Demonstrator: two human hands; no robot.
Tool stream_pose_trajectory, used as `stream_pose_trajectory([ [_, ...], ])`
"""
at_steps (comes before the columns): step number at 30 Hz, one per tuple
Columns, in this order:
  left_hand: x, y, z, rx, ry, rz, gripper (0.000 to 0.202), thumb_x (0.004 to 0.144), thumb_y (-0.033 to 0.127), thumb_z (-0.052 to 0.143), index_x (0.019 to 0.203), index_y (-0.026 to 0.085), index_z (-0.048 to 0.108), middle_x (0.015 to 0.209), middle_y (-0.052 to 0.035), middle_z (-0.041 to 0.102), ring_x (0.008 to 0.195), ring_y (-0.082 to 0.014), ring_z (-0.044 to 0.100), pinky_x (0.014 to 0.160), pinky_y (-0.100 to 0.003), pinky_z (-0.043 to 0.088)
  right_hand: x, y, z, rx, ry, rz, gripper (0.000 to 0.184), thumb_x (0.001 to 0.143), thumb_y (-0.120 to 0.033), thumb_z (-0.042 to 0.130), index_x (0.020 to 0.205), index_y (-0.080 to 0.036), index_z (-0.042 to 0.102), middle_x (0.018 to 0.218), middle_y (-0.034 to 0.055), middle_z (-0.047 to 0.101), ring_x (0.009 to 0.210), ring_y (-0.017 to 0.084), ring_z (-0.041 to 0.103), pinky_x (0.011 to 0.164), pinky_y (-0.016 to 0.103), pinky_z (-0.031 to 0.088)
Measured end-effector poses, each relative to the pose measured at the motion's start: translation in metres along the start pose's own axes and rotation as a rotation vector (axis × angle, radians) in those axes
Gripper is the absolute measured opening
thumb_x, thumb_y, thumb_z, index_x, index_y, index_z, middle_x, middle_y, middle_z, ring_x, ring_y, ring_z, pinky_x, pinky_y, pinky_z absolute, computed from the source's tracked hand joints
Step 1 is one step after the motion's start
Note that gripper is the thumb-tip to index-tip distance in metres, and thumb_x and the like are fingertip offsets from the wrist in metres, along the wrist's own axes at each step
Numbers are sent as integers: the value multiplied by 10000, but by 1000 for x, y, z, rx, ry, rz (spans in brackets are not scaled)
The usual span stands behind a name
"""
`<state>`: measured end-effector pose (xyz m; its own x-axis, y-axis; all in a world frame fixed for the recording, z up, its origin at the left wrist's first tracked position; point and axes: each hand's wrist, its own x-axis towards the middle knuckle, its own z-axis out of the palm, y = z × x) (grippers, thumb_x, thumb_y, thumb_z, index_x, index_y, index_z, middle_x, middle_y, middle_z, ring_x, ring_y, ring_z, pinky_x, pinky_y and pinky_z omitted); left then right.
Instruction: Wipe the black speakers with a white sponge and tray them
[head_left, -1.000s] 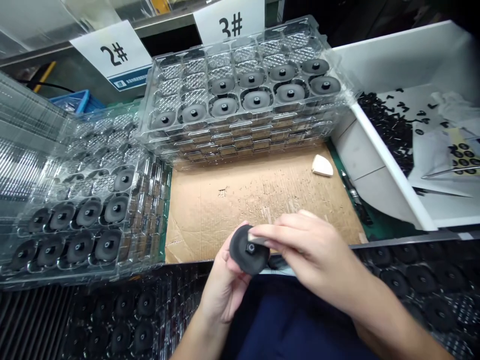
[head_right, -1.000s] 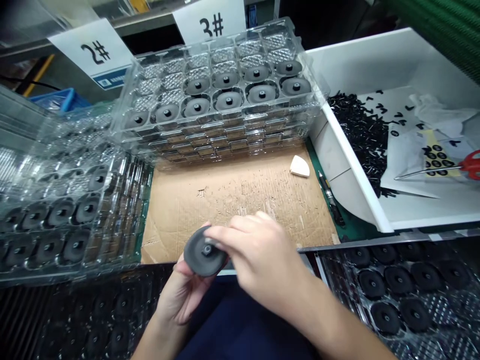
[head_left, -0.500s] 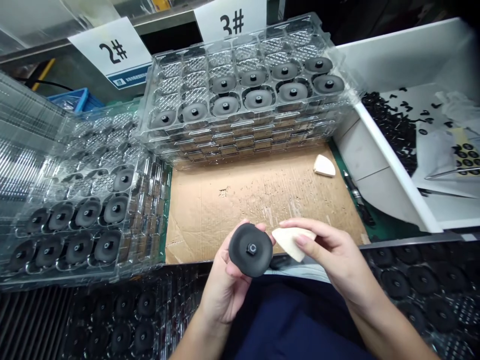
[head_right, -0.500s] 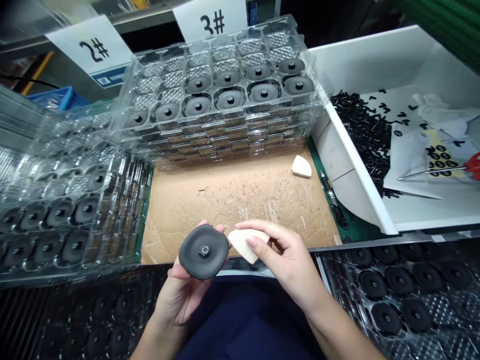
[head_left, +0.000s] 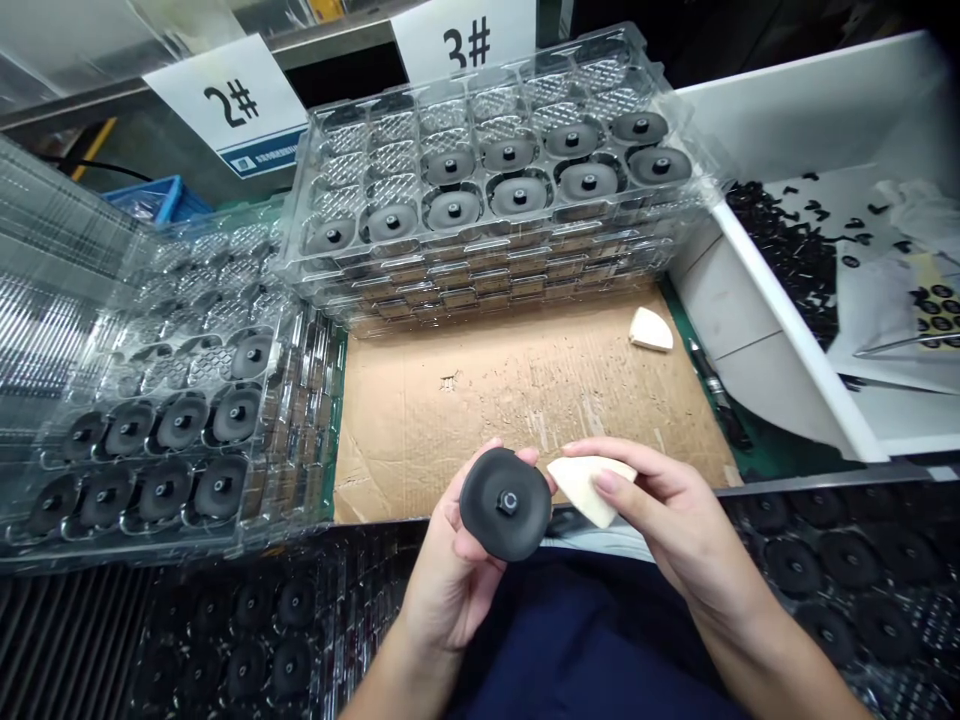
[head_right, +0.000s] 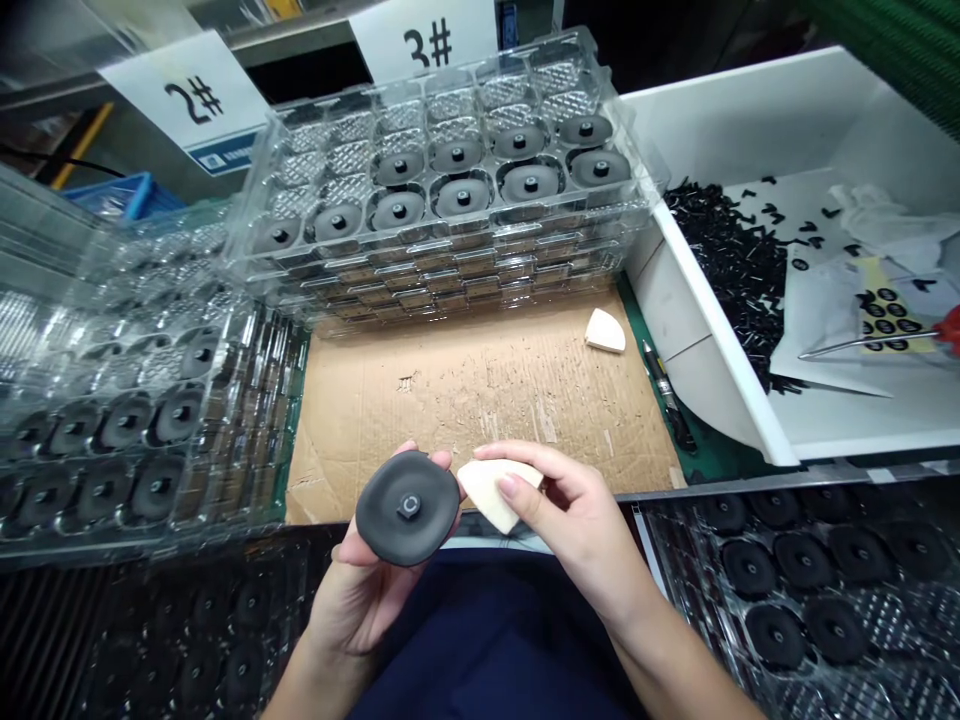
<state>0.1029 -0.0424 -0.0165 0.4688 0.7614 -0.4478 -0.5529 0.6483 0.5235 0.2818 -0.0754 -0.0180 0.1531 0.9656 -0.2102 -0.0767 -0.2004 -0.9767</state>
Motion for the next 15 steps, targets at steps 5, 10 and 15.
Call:
stream_pose_trajectory([
  [5, -2, 0, 1, -23, -29, -8, 595, 546, 380, 829, 1103, 285, 642, 1157, -41, 680, 1020, -202, 648, 887, -273, 501, -2, 0, 0, 7, -1, -7, 204, 844, -347, 625, 1005, -252, 705, 966, 43, 706, 825, 162, 660, 687, 251, 547],
  [10, -2, 2, 4, -28, -56, -13, 566, 563, 378, 815, 1096, 288, 648, 1160, -33, 682, 1025, -194, 647, 889, -258, 501, -2, -2, 0, -2, 11, -1, 215, 844, -355, 623, 1011, -246, 704, 971, 45, 707, 818, 172, 663, 688, 266, 548],
  [15, -1, 1, 2, -53, -67, -5, 565, 572, 352, 816, 1105, 271, 648, 1152, -41, 688, 1013, -191, 657, 881, -254, 512, -2, 1, 0, 19, 3, -4, 202, 843, -343, 628, 1007, -255, 705, 977, 37, 706, 826, 160, 659, 690, 248, 540],
])
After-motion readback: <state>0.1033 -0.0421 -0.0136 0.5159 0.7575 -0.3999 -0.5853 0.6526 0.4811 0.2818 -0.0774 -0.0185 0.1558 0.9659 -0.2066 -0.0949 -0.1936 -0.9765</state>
